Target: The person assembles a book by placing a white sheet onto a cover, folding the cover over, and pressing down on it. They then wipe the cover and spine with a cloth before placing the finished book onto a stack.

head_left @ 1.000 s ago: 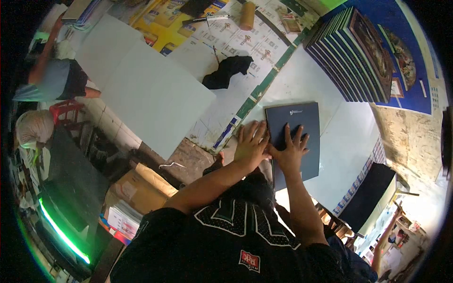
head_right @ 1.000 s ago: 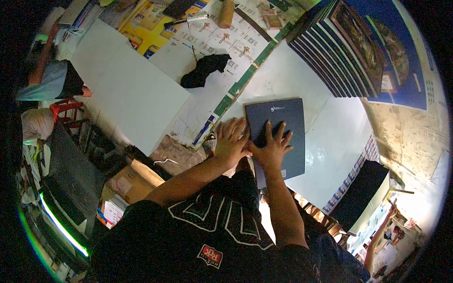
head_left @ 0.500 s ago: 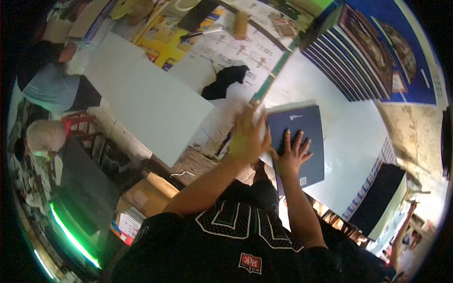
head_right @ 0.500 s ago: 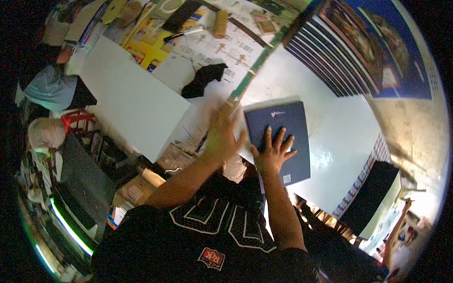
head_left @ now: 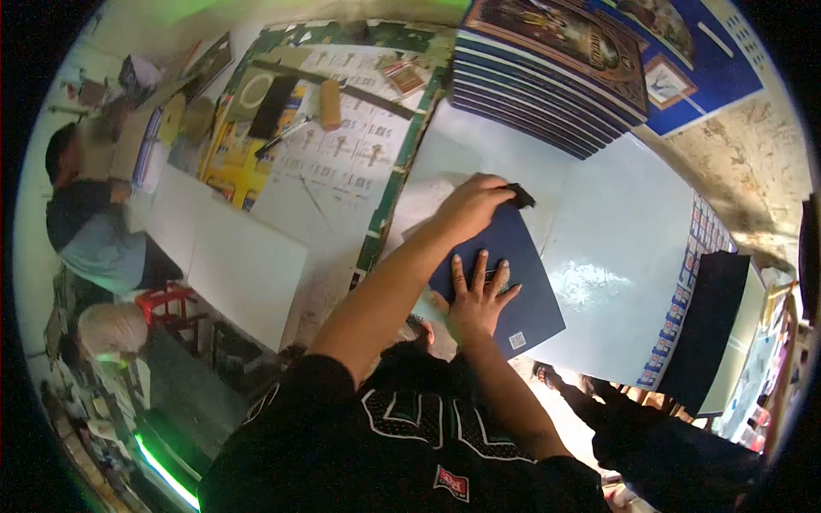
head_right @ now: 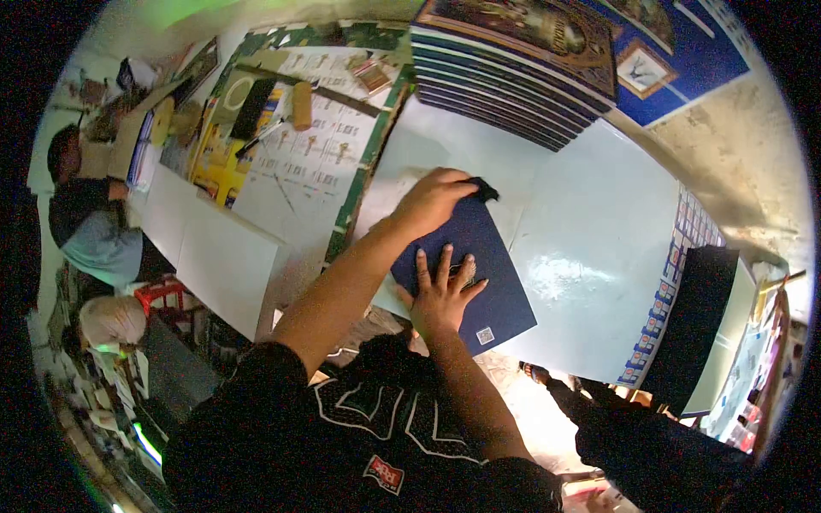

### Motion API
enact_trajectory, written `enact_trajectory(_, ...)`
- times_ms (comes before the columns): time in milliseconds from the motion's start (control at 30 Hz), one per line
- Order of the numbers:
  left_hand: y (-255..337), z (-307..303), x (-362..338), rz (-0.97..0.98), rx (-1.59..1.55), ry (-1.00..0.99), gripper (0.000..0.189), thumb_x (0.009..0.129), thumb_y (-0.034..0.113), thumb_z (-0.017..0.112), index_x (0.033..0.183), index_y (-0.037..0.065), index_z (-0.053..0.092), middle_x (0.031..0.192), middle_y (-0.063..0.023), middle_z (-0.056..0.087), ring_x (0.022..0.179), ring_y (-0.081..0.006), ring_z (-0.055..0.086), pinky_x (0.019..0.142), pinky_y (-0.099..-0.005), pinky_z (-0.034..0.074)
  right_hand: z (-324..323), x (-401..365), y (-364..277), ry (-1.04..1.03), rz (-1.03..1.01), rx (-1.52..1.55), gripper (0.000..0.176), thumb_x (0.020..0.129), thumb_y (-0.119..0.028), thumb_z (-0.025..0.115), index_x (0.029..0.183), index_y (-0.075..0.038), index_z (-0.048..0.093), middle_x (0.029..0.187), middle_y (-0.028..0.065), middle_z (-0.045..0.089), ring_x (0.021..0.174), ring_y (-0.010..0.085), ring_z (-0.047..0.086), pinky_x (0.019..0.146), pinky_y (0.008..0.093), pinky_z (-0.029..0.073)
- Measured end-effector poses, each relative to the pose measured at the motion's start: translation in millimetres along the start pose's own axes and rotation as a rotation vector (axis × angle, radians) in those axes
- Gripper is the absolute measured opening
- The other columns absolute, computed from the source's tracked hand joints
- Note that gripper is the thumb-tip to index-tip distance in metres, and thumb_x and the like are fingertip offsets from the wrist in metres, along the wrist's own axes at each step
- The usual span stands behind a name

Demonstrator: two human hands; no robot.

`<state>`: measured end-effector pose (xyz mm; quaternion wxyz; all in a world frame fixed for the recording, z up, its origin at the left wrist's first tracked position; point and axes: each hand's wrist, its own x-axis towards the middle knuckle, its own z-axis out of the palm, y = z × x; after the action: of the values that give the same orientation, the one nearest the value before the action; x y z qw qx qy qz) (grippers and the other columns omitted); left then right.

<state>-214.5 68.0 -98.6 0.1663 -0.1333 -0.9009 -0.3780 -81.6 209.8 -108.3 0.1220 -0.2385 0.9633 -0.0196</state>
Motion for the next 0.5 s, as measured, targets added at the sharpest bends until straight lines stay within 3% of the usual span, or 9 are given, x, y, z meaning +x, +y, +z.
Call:
enact_trajectory(133,-23,32,31,0.086,0.038,-0.304,0.027,0.081,-0.001,0.056,0.103,0.006,0.070,0.109,-0.0094,0.065,0.107,-0.0299,0.057,0.094,-0.0372,0.047,-12,1,3,-0.034,0.004,0.107,0.077,0.085,-0.070,0.045,0.150,-0.031,0.031,0.159,0.0145,0.013,0.142,0.0502,0.008,0.101,0.0781,0.007)
enact_trajectory(200,-25,37,14,0.137,-0.003,-0.269,0.026,0.083,0.001,0.056,0.104,0.005,0.070,0.108,-0.0109,0.066,0.106,-0.0303,0.058,0.094,-0.0388,0.047,-9,-2,3,-0.001,0.020,0.158,0.075,0.085,-0.070,0.045,0.149,-0.031,0.034,0.159,0.0143,0.015,0.142,0.0503,0.010,0.100,0.0788,0.008)
enact_trajectory(267,-20,39,1,0.053,0.046,-0.075,0.026,0.084,0.002,0.056,0.106,0.004,0.069,0.110,-0.0122,0.065,0.107,-0.0313,0.057,0.094,-0.0401,0.047,-8,0,4,0.038,0.008,0.162,0.074,0.085,-0.070,0.045,0.147,-0.031,0.036,0.158,0.0143,0.017,0.141,0.0502,0.011,0.100,0.0791,0.008)
enact_trajectory(300,-16,38,-5,0.056,0.043,-0.090,0.026,0.084,0.002,0.056,0.106,0.004,0.069,0.110,-0.0122,0.065,0.107,-0.0313,0.057,0.094,-0.0401,0.047,-9,-1,3,0.035,0.020,0.172,0.074,0.085,-0.070,0.045,0.147,-0.031,0.036,0.158,0.0143,0.017,0.141,0.0502,0.011,0.100,0.0791,0.008)
enact_trajectory(367,-10,28,-16,-0.172,0.129,-0.140,0.032,0.083,0.001,0.056,0.113,0.005,0.067,0.118,-0.0137,0.063,0.112,-0.0320,0.056,0.098,-0.0415,0.044,-13,1,4,0.014,0.012,0.162,0.073,0.085,-0.070,0.044,0.147,-0.031,0.037,0.158,0.0144,0.018,0.141,0.0501,0.011,0.100,0.0791,0.008)
enact_trajectory(500,-2,-10,-60,-0.228,0.130,-0.158,0.033,0.083,0.001,0.055,0.114,0.001,0.066,0.119,-0.0171,0.061,0.112,-0.0338,0.056,0.097,-0.0417,0.045,-4,0,2,0.062,0.014,0.136,0.074,0.085,-0.073,0.041,0.147,-0.033,0.036,0.159,0.0126,0.015,0.143,0.0484,0.007,0.100,0.0798,0.005)
